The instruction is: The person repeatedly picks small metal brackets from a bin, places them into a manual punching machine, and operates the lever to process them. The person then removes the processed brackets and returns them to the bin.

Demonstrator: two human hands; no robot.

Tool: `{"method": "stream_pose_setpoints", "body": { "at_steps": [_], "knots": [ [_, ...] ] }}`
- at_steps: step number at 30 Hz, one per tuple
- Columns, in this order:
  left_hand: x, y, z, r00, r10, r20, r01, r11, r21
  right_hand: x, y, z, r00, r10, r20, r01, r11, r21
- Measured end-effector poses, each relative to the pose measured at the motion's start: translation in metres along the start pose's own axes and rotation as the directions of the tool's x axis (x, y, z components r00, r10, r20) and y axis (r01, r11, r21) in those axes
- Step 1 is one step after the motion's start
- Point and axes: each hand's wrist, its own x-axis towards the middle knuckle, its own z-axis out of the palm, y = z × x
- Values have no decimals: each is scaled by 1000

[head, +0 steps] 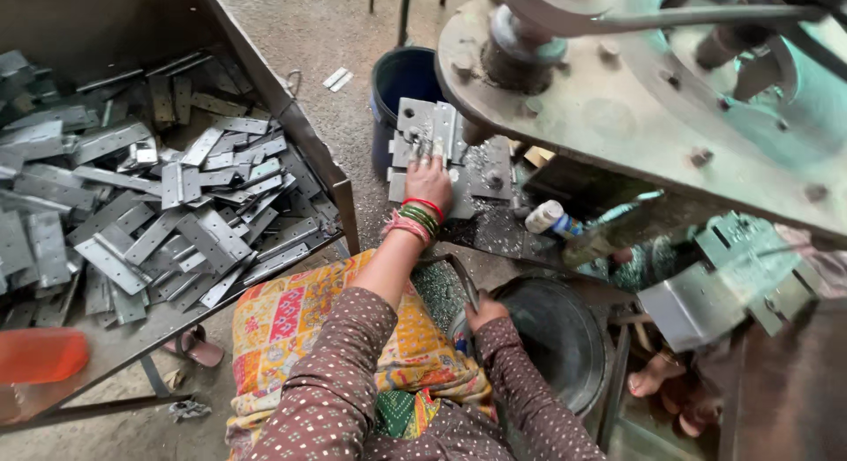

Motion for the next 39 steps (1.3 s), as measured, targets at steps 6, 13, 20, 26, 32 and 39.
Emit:
{"method": "stream_pose_setpoints", "body": {
  "at_steps": [6,13,20,26,32,39],
  "knots": [
    [-51,-4,-39,997,63,-34,-68,979,-192,10,17,-4,1000,-2,25,3,1000,-23],
    [-179,-122,-66,919,-371,-135,340,917,-206,26,-2,-82,953,170,249,-138,980,-143],
    [-237,-202,-27,872,-464,155,412,867,280,19,-12,-91,971,113,213,-70,977,-199],
    [-232,-229,-23,929,-314,194,271,937,221,24,-2,-84,974,110,198,-72,979,-190],
    [-219,-237,-64,947,-314,-71,304,945,-124,26,1,-67,983,91,161,-67,987,-145],
    [-138,-157,-120,942,-241,-232,144,918,-369,23,-10,-59,972,138,188,-109,982,-154]
  ]
}}
